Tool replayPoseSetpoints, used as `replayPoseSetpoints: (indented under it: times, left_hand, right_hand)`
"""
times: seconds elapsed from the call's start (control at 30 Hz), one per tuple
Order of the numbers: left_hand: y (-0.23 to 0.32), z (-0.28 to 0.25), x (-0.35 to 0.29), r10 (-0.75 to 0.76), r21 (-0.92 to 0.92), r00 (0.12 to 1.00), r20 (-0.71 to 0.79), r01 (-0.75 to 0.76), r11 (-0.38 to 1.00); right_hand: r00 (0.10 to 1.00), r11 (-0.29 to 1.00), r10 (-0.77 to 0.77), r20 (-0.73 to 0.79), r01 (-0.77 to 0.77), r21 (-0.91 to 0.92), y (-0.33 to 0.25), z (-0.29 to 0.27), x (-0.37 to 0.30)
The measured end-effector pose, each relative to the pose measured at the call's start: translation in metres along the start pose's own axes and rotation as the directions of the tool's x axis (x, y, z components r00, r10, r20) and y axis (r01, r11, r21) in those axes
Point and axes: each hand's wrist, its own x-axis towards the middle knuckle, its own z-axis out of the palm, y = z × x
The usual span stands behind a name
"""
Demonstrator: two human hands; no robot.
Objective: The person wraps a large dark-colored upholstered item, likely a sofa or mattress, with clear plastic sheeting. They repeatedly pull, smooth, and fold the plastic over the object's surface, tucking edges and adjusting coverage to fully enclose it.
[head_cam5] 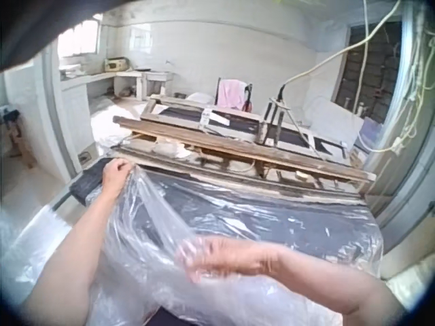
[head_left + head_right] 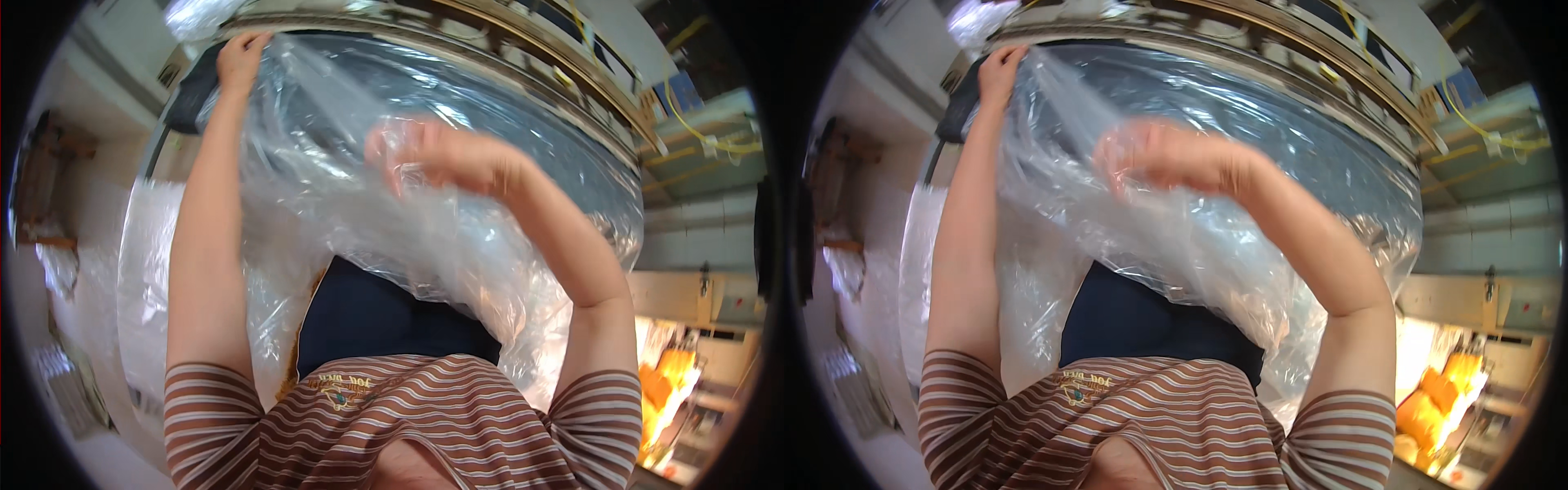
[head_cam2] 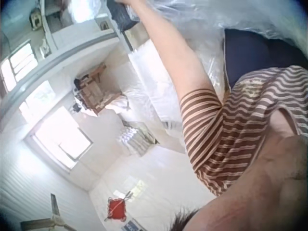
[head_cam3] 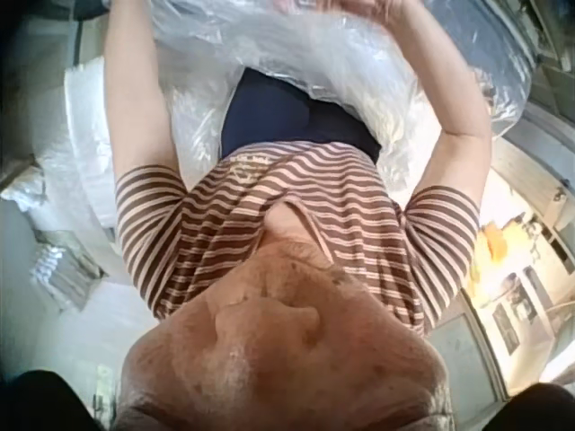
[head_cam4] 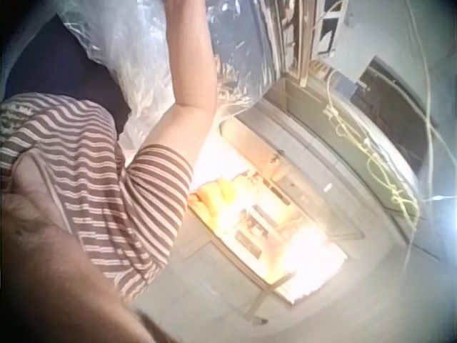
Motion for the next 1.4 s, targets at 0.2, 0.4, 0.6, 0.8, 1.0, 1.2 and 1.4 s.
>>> replayPoseSetpoints:
  times: [0.2, 0.4, 0.6, 0.8, 1.0, 1.2, 1.4]
  left_hand:
    - [-0.031, 0.000, 0.009, -0.017, -0.087, 0.996, 0.088, 0.025, 0.996]
    - [-0.025, 0.017, 0.013, 0.016, 0.048, 0.991, 0.130, -0.023, 0.999]
    - [-0.052, -0.026, 0.014, 0.024, 0.039, 0.973, 0.231, -0.034, 0.999]
    - [-0.022, -0.032, -0.012, 0.055, 0.059, 0.950, 0.309, -0.077, 0.995]
    - [-0.002, -0.037, -0.020, -0.004, 0.087, 0.956, 0.294, -0.023, 0.996]
    - [-0.026, -0.115, 0.005, 0.203, 0.196, 0.852, 0.482, -0.331, 0.923]
    - [0.047, -0.153, -0.011, 0.216, 0.306, 0.853, 0.476, -0.391, 0.868]
  right_hand:
    - [0.977, 0.876, -0.113, 0.180, 0.012, 0.481, 0.007, 0.052, -0.164]
    - [0.387, 0.198, -0.654, -0.650, 0.917, 0.347, -0.017, -0.013, -0.283]
    - [0.333, 0.478, -0.318, -0.887, 0.865, 0.154, 0.078, -0.147, -0.347]
    - [0.012, 0.466, -0.223, -0.975, -0.877, -0.118, 0.145, -0.177, -0.359]
    - [0.300, 0.254, -0.555, -0.776, -0.827, -0.502, 0.129, -0.197, -0.326]
    - [0.379, 0.208, -0.620, -0.687, -0.765, -0.610, 0.165, -0.165, -0.281]
    - [0.273, 0.315, -0.607, -0.746, -0.779, -0.542, 0.168, -0.177, -0.303]
